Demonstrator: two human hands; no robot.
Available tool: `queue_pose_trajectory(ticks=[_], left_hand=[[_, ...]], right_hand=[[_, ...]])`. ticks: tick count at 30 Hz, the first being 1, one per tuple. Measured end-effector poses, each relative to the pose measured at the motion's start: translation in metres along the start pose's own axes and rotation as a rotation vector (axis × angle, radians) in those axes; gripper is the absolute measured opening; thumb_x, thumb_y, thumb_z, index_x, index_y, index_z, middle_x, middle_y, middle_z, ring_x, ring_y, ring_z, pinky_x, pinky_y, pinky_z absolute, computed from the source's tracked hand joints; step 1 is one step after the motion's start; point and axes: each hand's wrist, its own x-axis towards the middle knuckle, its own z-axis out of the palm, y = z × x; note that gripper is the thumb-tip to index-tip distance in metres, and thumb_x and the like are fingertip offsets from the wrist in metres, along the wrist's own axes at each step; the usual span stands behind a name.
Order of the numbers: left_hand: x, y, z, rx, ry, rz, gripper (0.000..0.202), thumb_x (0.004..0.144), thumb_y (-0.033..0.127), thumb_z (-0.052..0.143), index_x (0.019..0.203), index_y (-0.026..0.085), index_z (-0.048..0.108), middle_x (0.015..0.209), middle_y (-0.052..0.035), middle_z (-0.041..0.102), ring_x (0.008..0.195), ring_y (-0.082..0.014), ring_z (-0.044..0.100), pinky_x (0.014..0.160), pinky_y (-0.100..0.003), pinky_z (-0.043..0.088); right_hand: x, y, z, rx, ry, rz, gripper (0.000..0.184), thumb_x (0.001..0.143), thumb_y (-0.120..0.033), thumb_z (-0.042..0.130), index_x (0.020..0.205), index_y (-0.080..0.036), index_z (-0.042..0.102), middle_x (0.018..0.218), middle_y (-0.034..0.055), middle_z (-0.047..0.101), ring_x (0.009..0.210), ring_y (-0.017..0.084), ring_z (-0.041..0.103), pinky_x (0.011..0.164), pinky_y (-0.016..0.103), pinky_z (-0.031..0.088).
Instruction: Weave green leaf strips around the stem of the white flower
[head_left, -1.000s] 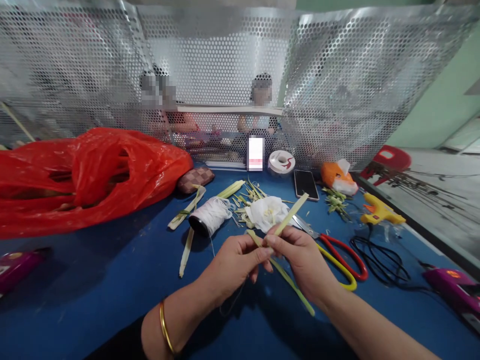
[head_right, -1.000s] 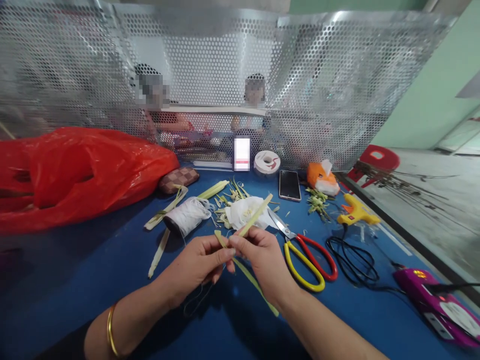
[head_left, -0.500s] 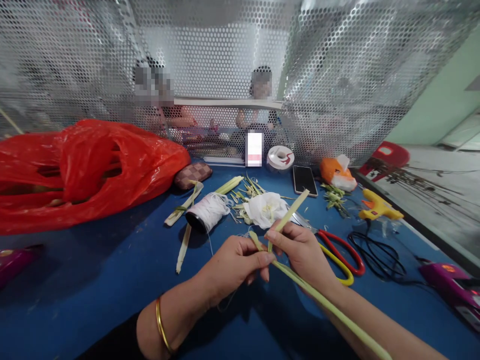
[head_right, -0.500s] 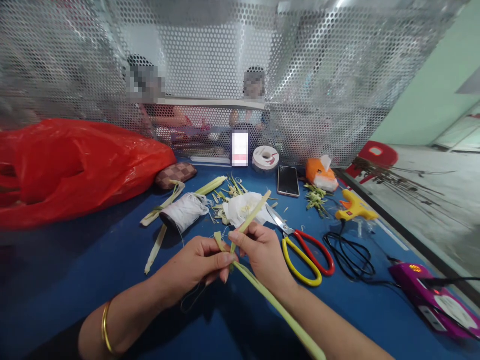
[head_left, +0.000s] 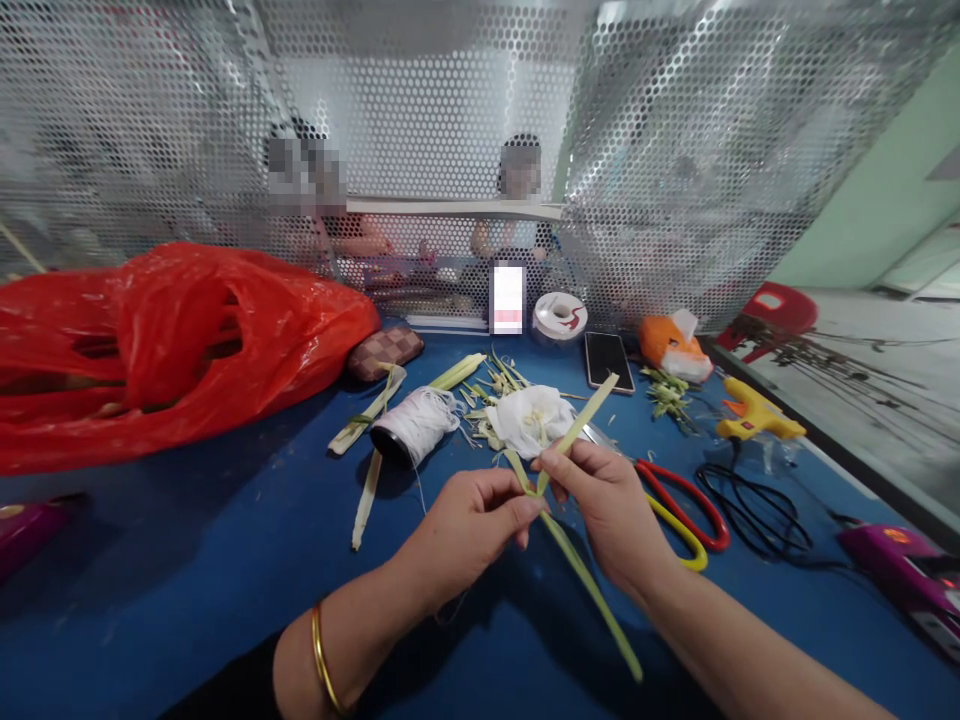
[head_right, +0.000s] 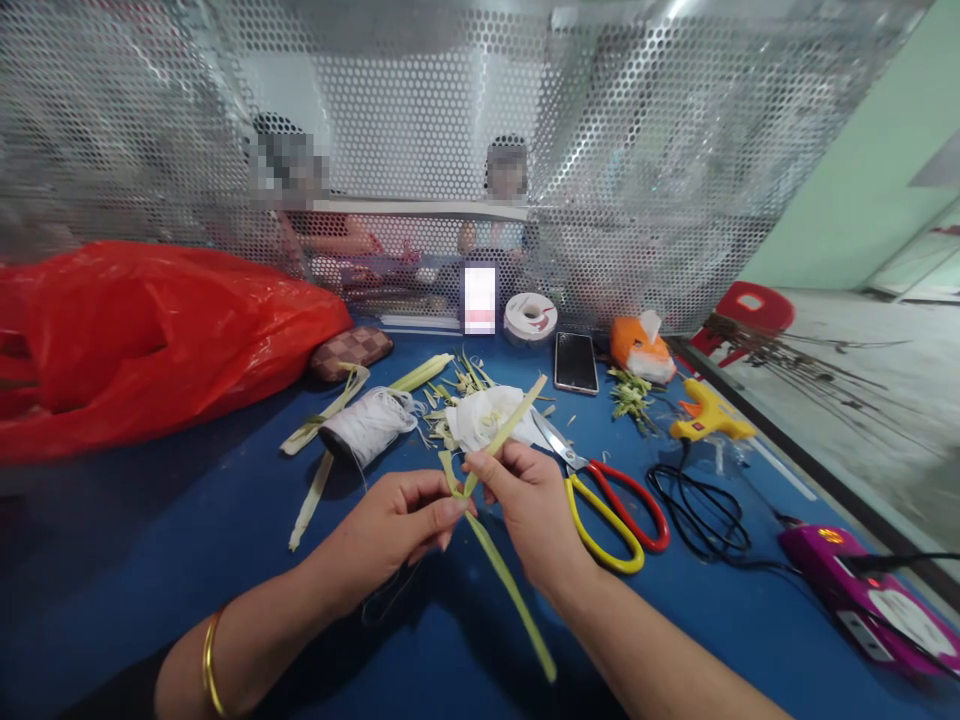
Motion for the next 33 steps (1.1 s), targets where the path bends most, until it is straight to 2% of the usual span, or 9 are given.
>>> queue_pose_trajectory(ticks=[4,9,12,17,20,25,28,31,33], left_hand=[[0.000,0.000,0.001,0.088,-0.040,0.008,0.036,0.077,0.044,0.060,0.054,0.018,0.050,0.046,0.0068,0.039,0.042,-0.0061,0.029,0.043,-0.023,0.019],[0.001,-0.001,-0.001,0.027,-0.019,-0.038,0.027,0.075,0.042,0.062,0.067,0.015,0.064,0.052,0.0033,0.053,0.041,-0.0061,0.038,0.043,-0.021,0.025],[0.001,-0.002,-0.002,0.028,-0.023,-0.065,0.026,0.074,0.040,0.065,0.070,0.014,0.068,0.054,0.0012,0.059,0.041,-0.0053,0.038,0.044,-0.021,0.027],[0.000,-0.001,0.000,-0.028,-0.052,-0.118,0.036,0.078,0.048,0.061,0.072,0.013,0.069,0.058,-0.0013,0.064,0.041,-0.0056,0.045,0.044,-0.020,0.031],[-0.001,-0.001,0.000,-0.033,-0.050,-0.151,0.030,0.075,0.043,0.065,0.077,0.013,0.072,0.060,-0.0016,0.066,0.043,-0.0062,0.049,0.043,-0.018,0.031],[0.000,-0.002,0.001,0.029,-0.096,-0.155,0.027,0.076,0.039,0.063,0.070,0.013,0.071,0.065,-0.0046,0.069,0.043,-0.0063,0.052,0.041,-0.018,0.029],[0.001,-0.002,0.000,0.005,-0.013,-0.142,0.029,0.076,0.040,0.064,0.069,0.013,0.070,0.064,-0.0041,0.068,0.044,-0.0062,0.051,0.041,-0.018,0.030],[0.003,0.000,-0.007,-0.097,0.128,-0.066,0.032,0.077,0.045,0.065,0.074,0.013,0.068,0.066,-0.0022,0.066,0.047,-0.0066,0.052,0.043,-0.018,0.031],[0.004,0.003,-0.012,-0.156,0.179,-0.009,0.037,0.079,0.050,0.062,0.075,0.013,0.067,0.067,-0.0024,0.065,0.051,-0.0077,0.053,0.045,-0.018,0.034]], right_hand=[[0.003,0.006,-0.001,0.004,-0.001,0.010,0.026,0.070,-0.037,0.074,0.059,-0.015,0.063,0.049,-0.0050,0.048,0.049,0.008,0.038,0.049,0.023,0.032],[0.007,0.002,-0.006,-0.005,-0.161,0.092,0.031,0.074,-0.044,0.071,0.067,-0.014,0.069,0.054,-0.0022,0.053,0.054,0.010,0.044,0.055,0.024,0.036],[0.004,-0.002,-0.005,0.077,-0.231,0.174,0.028,0.066,-0.039,0.079,0.072,-0.014,0.069,0.063,0.0002,0.060,0.059,0.011,0.049,0.057,0.025,0.040],[-0.003,-0.003,0.001,0.163,-0.218,0.196,0.024,0.063,-0.032,0.081,0.065,-0.015,0.065,0.055,-0.0030,0.054,0.051,0.008,0.044,0.050,0.022,0.036],[-0.006,-0.002,0.004,0.234,-0.224,0.194,0.025,0.064,-0.031,0.080,0.064,-0.016,0.061,0.051,-0.0050,0.051,0.046,0.007,0.042,0.046,0.021,0.035],[-0.008,0.004,0.008,0.245,-0.150,0.255,0.031,0.061,-0.035,0.082,0.064,-0.016,0.057,0.049,-0.0062,0.050,0.041,0.005,0.039,0.041,0.020,0.031],[-0.005,0.001,0.006,0.165,-0.155,0.198,0.032,0.065,-0.040,0.080,0.068,-0.015,0.060,0.056,-0.0040,0.054,0.047,0.007,0.044,0.048,0.021,0.037],[-0.001,-0.005,0.002,0.039,-0.189,0.102,0.036,0.072,-0.048,0.073,0.083,-0.016,0.064,0.070,-0.0002,0.061,0.062,0.011,0.054,0.060,0.023,0.044],[-0.001,-0.008,-0.002,-0.059,-0.243,0.068,0.037,0.074,-0.050,0.070,0.087,-0.017,0.064,0.075,0.0012,0.063,0.066,0.013,0.056,0.061,0.025,0.046]])
